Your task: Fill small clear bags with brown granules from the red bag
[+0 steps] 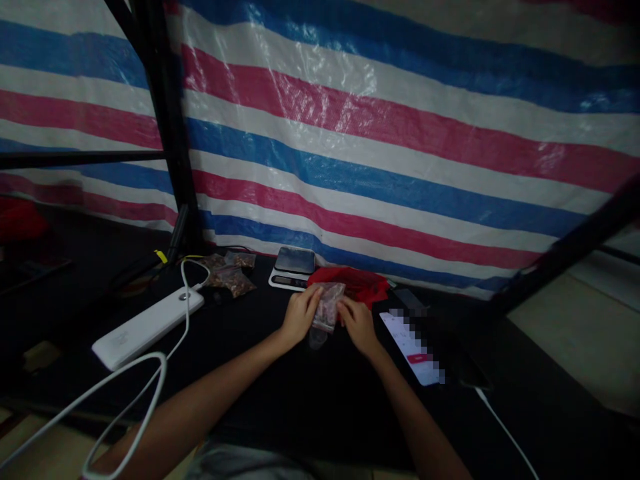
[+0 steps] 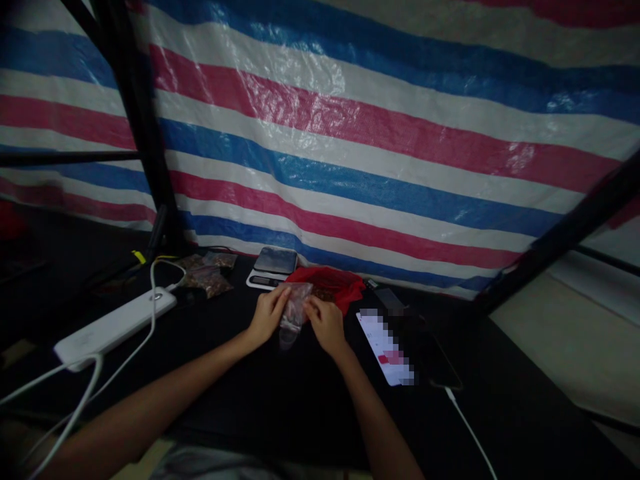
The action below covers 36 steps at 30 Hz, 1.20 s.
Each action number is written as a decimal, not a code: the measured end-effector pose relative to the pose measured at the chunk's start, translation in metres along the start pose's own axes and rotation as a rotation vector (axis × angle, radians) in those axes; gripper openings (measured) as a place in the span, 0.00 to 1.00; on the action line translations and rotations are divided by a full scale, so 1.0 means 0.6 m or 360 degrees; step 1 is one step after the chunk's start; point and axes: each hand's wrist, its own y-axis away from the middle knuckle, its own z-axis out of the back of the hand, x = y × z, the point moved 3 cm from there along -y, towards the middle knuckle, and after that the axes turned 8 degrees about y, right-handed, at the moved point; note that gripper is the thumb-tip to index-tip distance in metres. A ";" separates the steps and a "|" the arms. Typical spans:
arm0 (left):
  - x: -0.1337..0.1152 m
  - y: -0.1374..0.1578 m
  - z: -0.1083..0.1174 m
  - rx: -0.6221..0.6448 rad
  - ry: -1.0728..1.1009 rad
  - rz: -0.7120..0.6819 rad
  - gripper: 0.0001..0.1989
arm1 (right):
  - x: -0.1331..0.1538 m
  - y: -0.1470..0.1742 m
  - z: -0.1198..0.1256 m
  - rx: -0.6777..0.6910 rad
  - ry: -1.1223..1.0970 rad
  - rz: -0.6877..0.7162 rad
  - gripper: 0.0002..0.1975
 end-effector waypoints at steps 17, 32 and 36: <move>0.024 0.007 -0.002 -0.0083 -0.0238 0.0012 0.15 | 0.012 0.006 -0.021 0.0026 0.0146 0.0015 0.18; 0.024 0.004 0.018 -0.0422 0.0113 0.0078 0.13 | 0.009 0.000 -0.027 0.0122 -0.0364 0.0048 0.10; 0.030 0.002 0.016 -0.0406 0.0209 0.0120 0.15 | -0.016 -0.010 -0.014 -0.0103 -0.0598 -0.0110 0.08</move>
